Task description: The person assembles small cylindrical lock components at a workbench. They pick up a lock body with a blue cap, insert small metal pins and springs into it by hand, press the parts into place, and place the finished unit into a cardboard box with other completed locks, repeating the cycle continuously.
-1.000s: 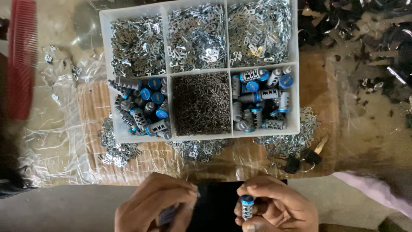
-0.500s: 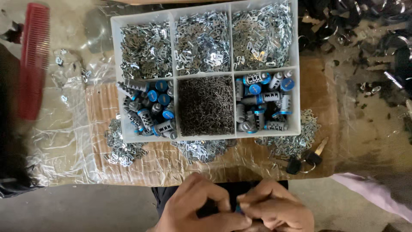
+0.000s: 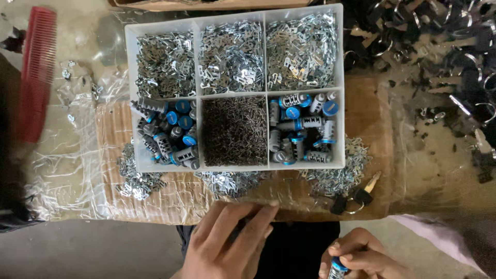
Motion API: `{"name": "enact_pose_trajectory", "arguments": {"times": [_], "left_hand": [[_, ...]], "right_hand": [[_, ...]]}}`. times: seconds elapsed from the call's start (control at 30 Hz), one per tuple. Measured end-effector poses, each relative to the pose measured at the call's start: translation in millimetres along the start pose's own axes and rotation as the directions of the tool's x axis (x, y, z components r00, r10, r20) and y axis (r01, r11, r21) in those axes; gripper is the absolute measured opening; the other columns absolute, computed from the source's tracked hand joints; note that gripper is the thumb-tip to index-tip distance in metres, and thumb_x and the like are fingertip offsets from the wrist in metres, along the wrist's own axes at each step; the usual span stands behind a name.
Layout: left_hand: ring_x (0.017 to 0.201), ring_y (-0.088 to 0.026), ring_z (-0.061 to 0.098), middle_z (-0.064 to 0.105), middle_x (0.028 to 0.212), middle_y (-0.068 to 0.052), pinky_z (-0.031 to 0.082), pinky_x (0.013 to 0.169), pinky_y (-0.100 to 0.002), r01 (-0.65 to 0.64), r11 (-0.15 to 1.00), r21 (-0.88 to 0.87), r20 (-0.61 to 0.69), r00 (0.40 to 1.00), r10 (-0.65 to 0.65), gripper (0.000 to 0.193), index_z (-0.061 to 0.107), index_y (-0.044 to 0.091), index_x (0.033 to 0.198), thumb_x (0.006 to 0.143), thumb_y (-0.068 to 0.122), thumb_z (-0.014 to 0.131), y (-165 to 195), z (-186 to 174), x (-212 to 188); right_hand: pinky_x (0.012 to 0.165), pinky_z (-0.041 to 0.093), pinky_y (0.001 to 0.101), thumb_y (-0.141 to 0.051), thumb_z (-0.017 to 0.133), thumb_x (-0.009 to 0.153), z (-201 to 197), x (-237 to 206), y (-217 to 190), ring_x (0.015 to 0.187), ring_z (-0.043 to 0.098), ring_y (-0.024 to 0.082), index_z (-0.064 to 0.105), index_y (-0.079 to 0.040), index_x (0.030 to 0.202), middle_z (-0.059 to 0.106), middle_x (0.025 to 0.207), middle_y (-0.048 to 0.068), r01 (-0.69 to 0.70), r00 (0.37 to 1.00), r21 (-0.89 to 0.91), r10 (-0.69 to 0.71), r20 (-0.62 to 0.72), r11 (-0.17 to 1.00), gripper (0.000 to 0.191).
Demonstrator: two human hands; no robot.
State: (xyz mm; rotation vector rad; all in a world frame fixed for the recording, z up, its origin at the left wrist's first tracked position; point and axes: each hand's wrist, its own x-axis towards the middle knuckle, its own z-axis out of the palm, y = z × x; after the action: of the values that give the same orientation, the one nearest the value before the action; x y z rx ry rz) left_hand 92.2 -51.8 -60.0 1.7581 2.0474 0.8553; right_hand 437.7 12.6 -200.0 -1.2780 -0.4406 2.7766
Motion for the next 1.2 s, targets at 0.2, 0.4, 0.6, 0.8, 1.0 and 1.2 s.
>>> {"name": "enact_pose_trajectory", "arguments": {"times": [0.2,0.4,0.6,0.8,1.0,1.2], "left_hand": [[0.109,-0.028,0.058,0.063,0.117,-0.013,0.054,0.092,-0.041,-0.209,0.968,0.135,0.146,0.971,0.190,0.041,0.078,0.006,0.124,0.088,0.022,0.066,-22.5,14.4,-23.7],[0.099,-0.025,0.073,0.074,0.103,-0.005,0.061,0.090,-0.038,-0.197,0.980,0.039,-0.150,0.968,0.201,0.025,0.073,0.006,0.102,0.078,0.006,0.076,-27.8,-8.2,-31.0],[0.089,-0.021,0.076,0.075,0.092,-0.006,0.062,0.087,-0.035,-0.015,0.707,-0.707,-0.138,0.984,-0.117,0.014,0.074,0.005,0.099,0.090,0.003,0.084,-16.6,2.1,-47.2],[0.088,-0.028,0.070,0.074,0.092,-0.012,0.058,0.079,-0.036,0.103,0.994,-0.020,-0.319,0.942,-0.104,0.018,0.073,0.003,0.096,0.081,0.003,0.082,-48.3,-10.5,-51.8],[0.083,-0.018,0.074,0.075,0.088,-0.007,0.061,0.076,-0.031,-0.059,0.808,-0.587,-0.349,0.918,-0.186,0.020,0.073,0.007,0.093,0.079,0.003,0.087,-30.7,-19.9,-41.1],[0.091,-0.024,0.076,0.074,0.099,-0.007,0.061,0.081,-0.038,-0.400,0.912,-0.090,-0.224,0.900,0.373,0.021,0.074,0.003,0.099,0.082,0.012,0.081,-41.7,-32.6,-29.7]], "right_hand": [[0.067,0.052,0.0290,-0.002,0.062,0.090,22.4,3.1,-11.2,0.074,0.065,0.022,0.062,0.006,0.112,0.073,0.104,0.038,-0.048,0.995,-0.035,0.050,0.087,0.998,0.024],[0.081,0.068,0.0489,0.010,0.076,0.087,120.3,14.6,-1.7,0.096,0.074,0.036,0.065,0.010,0.120,0.063,0.115,0.032,0.499,0.867,-0.029,-0.498,0.033,0.866,0.034],[0.084,0.066,0.0453,0.014,0.079,0.080,148.7,26.1,20.9,0.108,0.070,0.035,0.068,0.008,0.120,0.062,0.125,0.033,0.679,0.727,-0.199,-0.686,0.043,0.707,0.042],[0.079,0.070,0.0470,0.017,0.080,0.086,161.4,31.9,6.8,0.102,0.072,0.036,0.066,0.009,0.128,0.059,0.129,0.034,0.677,0.734,-0.095,-0.661,0.158,0.729,0.045],[0.092,0.064,0.0440,0.014,0.080,0.084,163.2,46.1,3.1,0.111,0.070,0.035,0.065,0.010,0.127,0.058,0.131,0.035,0.680,0.730,-0.140,-0.649,0.215,0.719,0.046],[0.091,0.062,0.0392,0.012,0.080,0.086,149.0,47.7,2.8,0.114,0.069,0.034,0.066,0.011,0.127,0.063,0.127,0.036,0.738,0.671,-0.310,-0.698,0.248,0.600,0.043]]}}
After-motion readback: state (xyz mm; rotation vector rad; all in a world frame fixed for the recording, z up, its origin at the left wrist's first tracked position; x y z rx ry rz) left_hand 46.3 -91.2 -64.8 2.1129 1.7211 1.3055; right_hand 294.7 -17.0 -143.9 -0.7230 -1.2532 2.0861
